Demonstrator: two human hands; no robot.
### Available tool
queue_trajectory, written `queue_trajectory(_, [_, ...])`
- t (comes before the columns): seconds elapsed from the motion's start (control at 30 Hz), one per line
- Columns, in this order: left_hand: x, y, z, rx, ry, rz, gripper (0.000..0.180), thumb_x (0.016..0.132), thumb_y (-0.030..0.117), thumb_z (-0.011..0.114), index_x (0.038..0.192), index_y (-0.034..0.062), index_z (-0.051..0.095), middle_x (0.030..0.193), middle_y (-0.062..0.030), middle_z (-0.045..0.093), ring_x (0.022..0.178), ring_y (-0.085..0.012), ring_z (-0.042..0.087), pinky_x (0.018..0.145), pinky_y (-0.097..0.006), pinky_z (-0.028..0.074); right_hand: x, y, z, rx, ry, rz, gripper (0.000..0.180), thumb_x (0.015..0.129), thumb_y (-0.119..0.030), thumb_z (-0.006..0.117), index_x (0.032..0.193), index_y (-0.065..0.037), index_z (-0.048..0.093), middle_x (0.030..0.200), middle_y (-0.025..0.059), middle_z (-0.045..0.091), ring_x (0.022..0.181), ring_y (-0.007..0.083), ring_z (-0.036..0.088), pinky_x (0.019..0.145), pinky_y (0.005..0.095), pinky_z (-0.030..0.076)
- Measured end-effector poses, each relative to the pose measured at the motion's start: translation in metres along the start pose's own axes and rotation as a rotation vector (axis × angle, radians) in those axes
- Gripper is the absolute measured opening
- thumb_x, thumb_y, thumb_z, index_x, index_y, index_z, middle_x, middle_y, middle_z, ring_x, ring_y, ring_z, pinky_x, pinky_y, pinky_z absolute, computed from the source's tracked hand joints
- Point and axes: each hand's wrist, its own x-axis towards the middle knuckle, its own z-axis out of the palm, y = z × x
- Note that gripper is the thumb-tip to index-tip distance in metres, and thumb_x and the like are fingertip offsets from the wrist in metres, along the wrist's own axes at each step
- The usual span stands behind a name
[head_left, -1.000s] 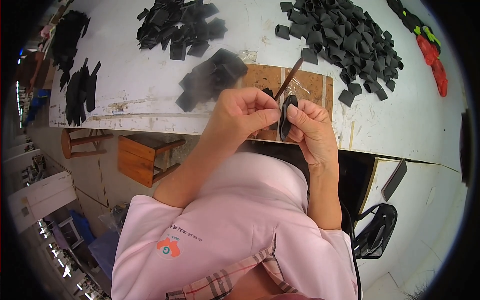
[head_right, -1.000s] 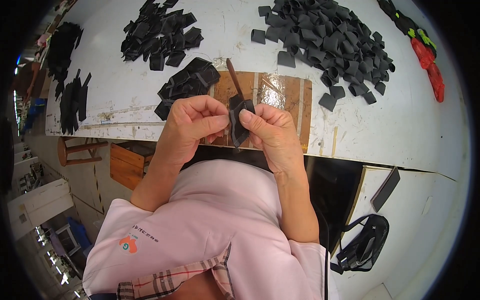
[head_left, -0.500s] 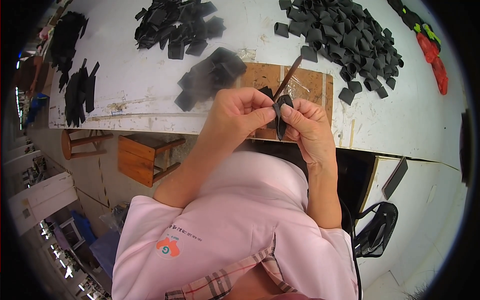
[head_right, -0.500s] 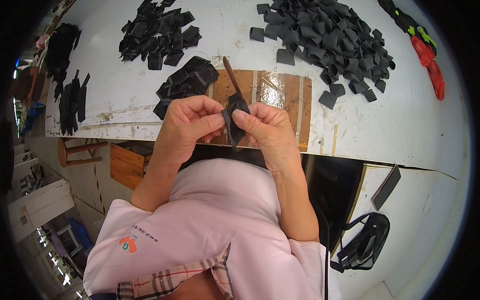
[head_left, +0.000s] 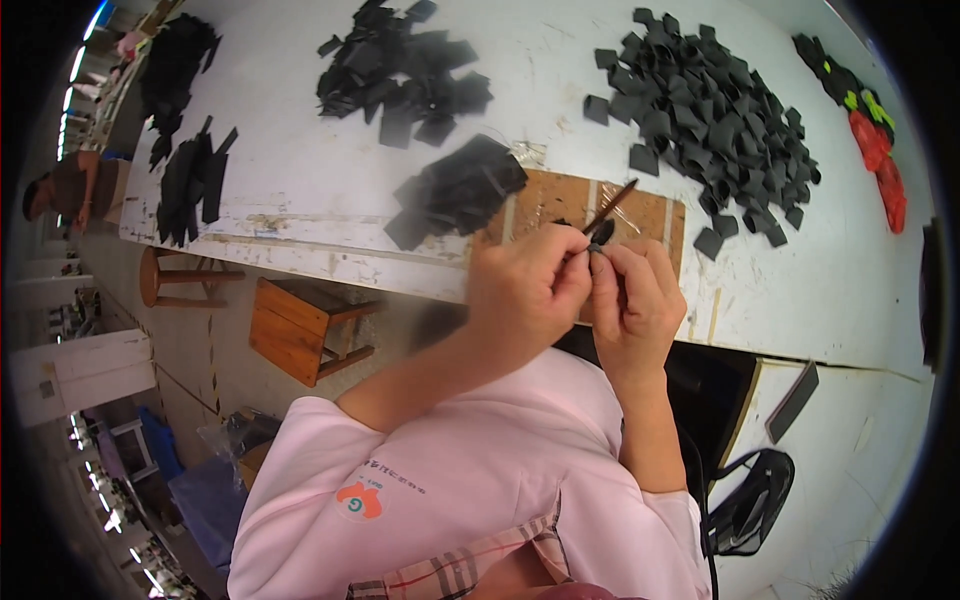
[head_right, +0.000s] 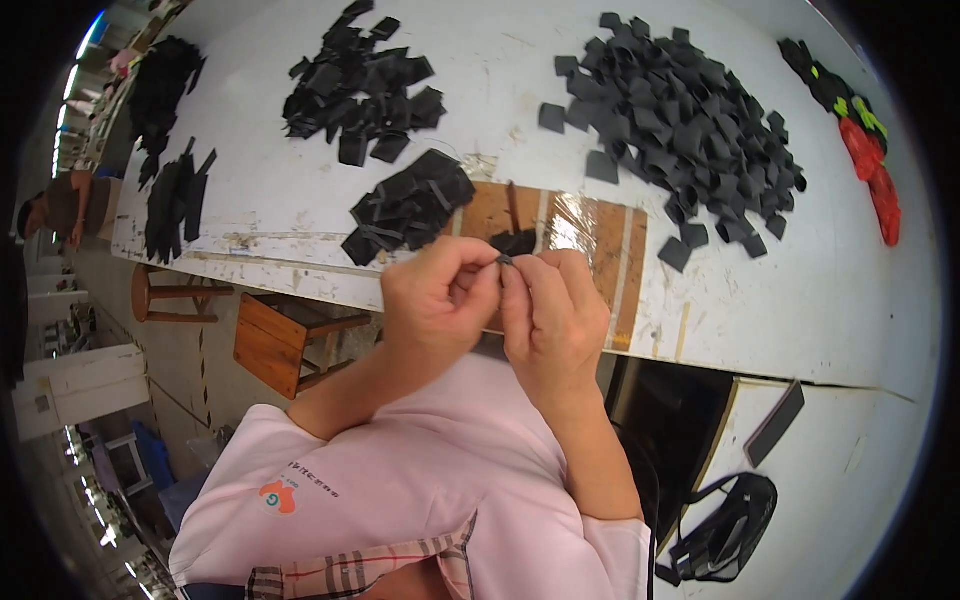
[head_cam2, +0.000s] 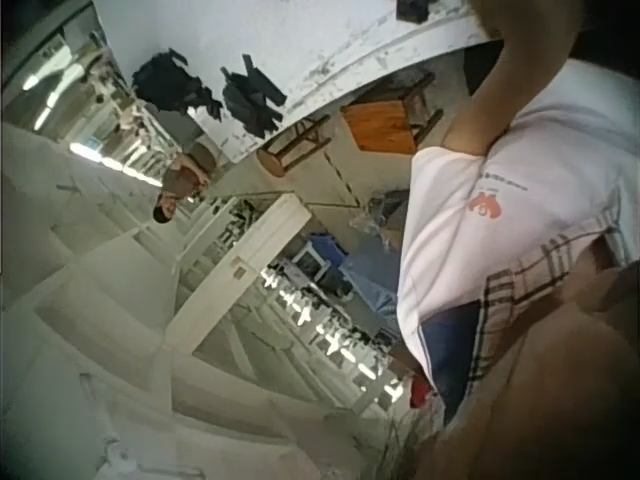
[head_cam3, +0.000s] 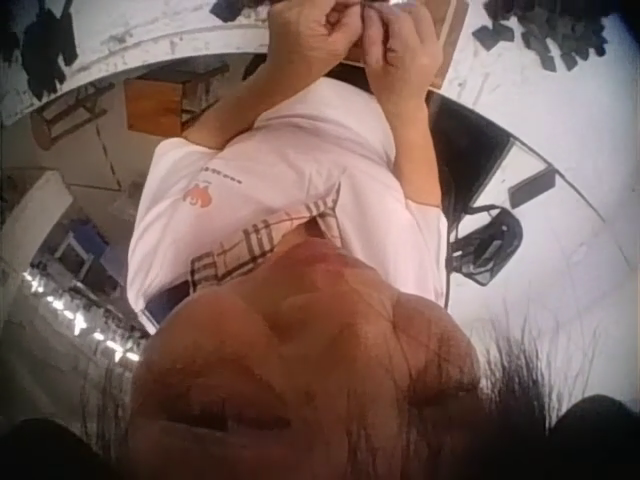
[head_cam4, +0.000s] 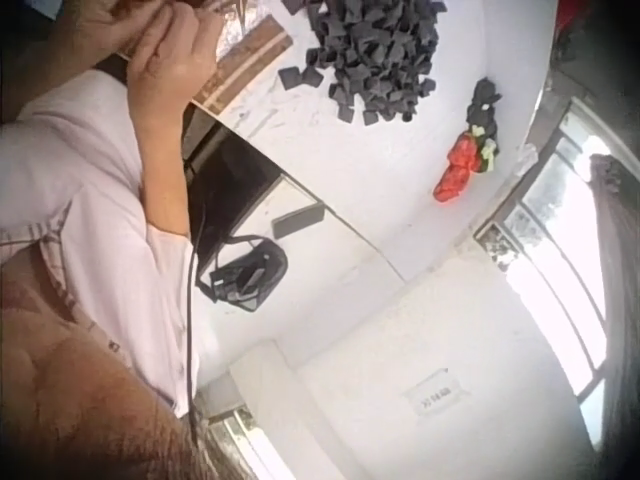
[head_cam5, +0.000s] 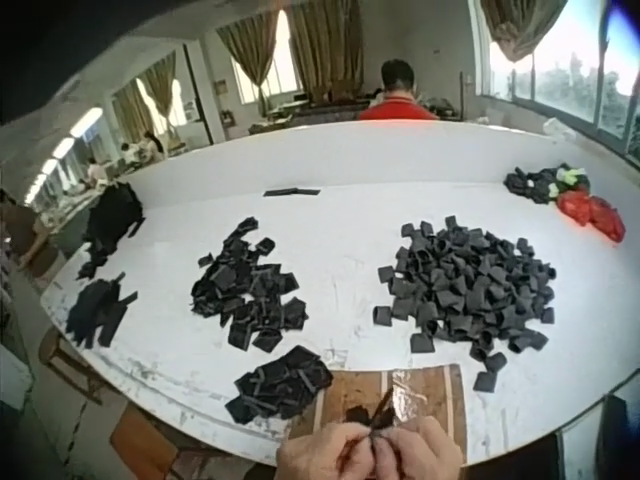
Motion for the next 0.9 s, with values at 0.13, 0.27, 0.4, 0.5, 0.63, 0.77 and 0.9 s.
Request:
queue_trajectory(0.13, [0.013, 0.005, -0.001, -0.413, 0.035, -0.335, 0.012, 0.074, -0.001, 0.058, 0.086, -0.0006, 0.055, 0.063, -0.0014, 0.056, 0.043, -0.0028, 0.044, 0.039, -0.016, 0.034, -0.003, 0.007, 0.005, -0.148, -0.001, 0.041, 0.011, 0.07, 0.002, 0.058, 0.08, 0.0, 0.055, 0.074, 0.0114, 0.051, 0.056, 0.0243, 0.052, 0.049, 0.0326, 0.042])
queue_trajectory(0.27, [0.019, -0.001, -0.014, -1.541, -0.347, -0.933, 0.021, 0.074, 0.0, 0.057, 0.094, -0.0014, 0.052, 0.072, -0.0033, 0.055, 0.04, -0.0006, 0.036, 0.035, -0.015, 0.025, 0.0, 0.013, -0.003, 0.321, 0.01, 0.321, 0.005, 0.073, 0.002, 0.056, 0.077, 0.001, 0.055, 0.065, 0.0049, 0.049, 0.052, 0.0105, 0.046, 0.045, 0.024, 0.036])
queue_trajectory(0.4, [0.014, 0.005, -0.003, -0.662, -0.078, -0.431, 0.016, 0.073, -0.001, 0.054, 0.089, 0.0, 0.053, 0.064, -0.0003, 0.051, 0.043, -0.0033, 0.04, 0.041, -0.017, 0.032, 0.011, 0.013, -0.016, 1.289, -0.163, 0.863, 0.008, 0.078, -0.004, 0.057, 0.08, 0.003, 0.058, 0.063, -0.0026, 0.049, 0.049, 0.0047, 0.036, 0.043, 0.0176, 0.028])
queue_trajectory(0.5, [0.01, 0.003, 0.004, -0.273, 0.028, -0.196, 0.009, 0.072, -0.002, 0.055, 0.08, 0.0011, 0.055, 0.054, 0.0021, 0.048, 0.042, -0.0033, 0.038, 0.041, -0.02, 0.032, 0.012, 0.018, -0.011, 1.563, -0.208, 0.926, 0.01, 0.079, -0.007, 0.059, 0.082, 0.002, 0.058, 0.064, -0.0019, 0.049, 0.049, 0.0035, 0.034, 0.043, 0.0167, 0.026])
queue_trajectory(0.63, [0.029, 0.012, -0.007, -0.767, -0.054, -0.55, 0.015, 0.074, -0.003, 0.051, 0.088, 0.0011, 0.053, 0.059, -0.0003, 0.05, 0.039, -0.0032, 0.034, 0.036, -0.019, 0.029, 0.023, 0.013, -0.019, 1.378, -0.26, 0.9, 0.016, 0.082, -0.018, 0.057, 0.076, -0.003, 0.055, 0.062, -0.0047, 0.046, 0.05, 0.0021, 0.032, 0.043, 0.0162, 0.024])
queue_trajectory(0.77, [0.053, 0.008, -0.026, -1.917, -0.421, -0.899, 0.018, 0.082, 0.0, 0.041, 0.099, 0.0, 0.047, 0.073, -0.009, 0.056, 0.034, -0.0025, 0.029, 0.031, -0.017, 0.024, 0.065, -0.01, -0.037, 1.054, -0.368, 0.659, 0.022, 0.084, -0.025, 0.054, 0.072, -0.007, 0.054, 0.058, -0.007, 0.041, 0.049, 0.0011, 0.03, 0.043, 0.0156, 0.023])
queue_trajectory(0.9, [0.053, -0.016, -0.016, -1.92, -0.391, -0.945, 0.015, 0.085, 0.001, 0.041, 0.099, 0.0006, 0.047, 0.075, -0.0089, 0.057, 0.032, -0.0022, 0.027, 0.03, -0.017, 0.022, 0.07, 0.019, -0.015, 1.081, -0.436, 0.577, 0.025, 0.084, -0.026, 0.055, 0.071, -0.005, 0.053, 0.058, -0.0052, 0.041, 0.049, 0.0019, 0.031, 0.043, 0.0164, 0.025])
